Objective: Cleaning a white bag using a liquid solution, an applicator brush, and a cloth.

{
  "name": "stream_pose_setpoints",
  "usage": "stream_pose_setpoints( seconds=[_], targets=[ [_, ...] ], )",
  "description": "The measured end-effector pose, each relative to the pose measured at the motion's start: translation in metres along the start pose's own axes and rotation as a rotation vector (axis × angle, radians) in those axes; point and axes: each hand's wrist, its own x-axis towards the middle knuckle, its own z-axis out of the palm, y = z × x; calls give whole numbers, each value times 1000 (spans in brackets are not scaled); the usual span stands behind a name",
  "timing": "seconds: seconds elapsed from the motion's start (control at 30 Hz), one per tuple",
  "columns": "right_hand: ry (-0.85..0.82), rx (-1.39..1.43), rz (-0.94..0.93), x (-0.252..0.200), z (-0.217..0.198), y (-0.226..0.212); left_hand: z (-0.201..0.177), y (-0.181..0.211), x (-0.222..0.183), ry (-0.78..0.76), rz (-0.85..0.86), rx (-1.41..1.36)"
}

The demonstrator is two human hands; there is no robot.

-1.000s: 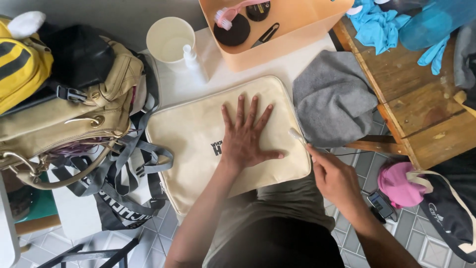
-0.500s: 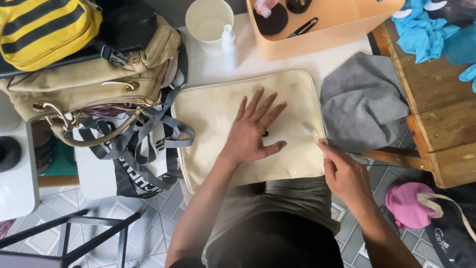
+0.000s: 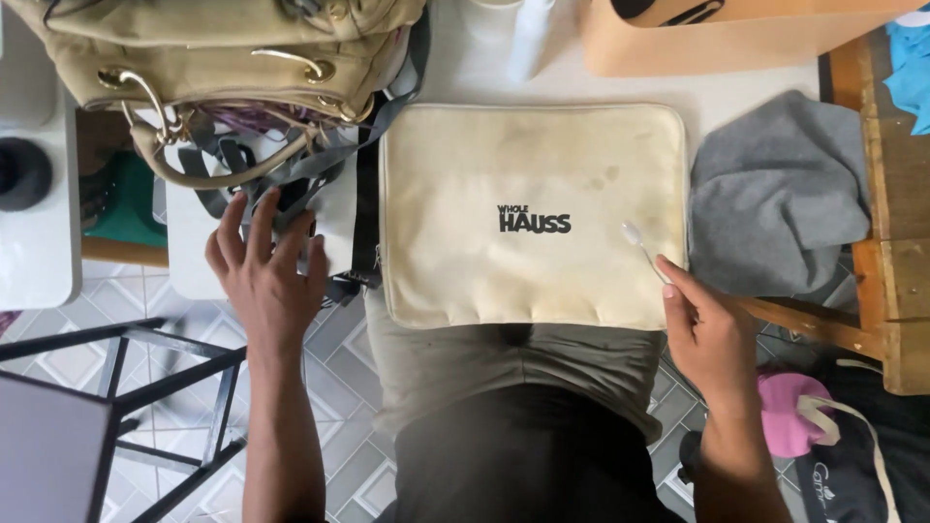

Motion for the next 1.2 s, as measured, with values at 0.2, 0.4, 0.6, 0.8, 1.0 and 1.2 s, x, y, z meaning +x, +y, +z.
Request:
stream_pose_setpoints(
  seconds=[0.2, 0.4, 0.6, 0.8, 1.0, 1.2],
  targets=[
    [-152, 119, -291, 22, 30, -81, 33, 68, -79, 433, -256, -585],
    [-321, 216, -620, 43, 52, -143, 38, 139, -110, 93, -1044, -1588],
    [-292, 382, -648, 63, 42, -145, 20, 157, -90, 241, -698, -1361],
    [-129, 528, -568, 55, 27, -115, -13, 163, -65, 456, -258, -1143],
    [-22, 250, -897, 78, 12, -91, -21, 168, -56, 528, -114, -1147],
    [-49, 128, -1067, 113, -18, -108, -22, 169, -60, 521, -81, -1115]
  ],
)
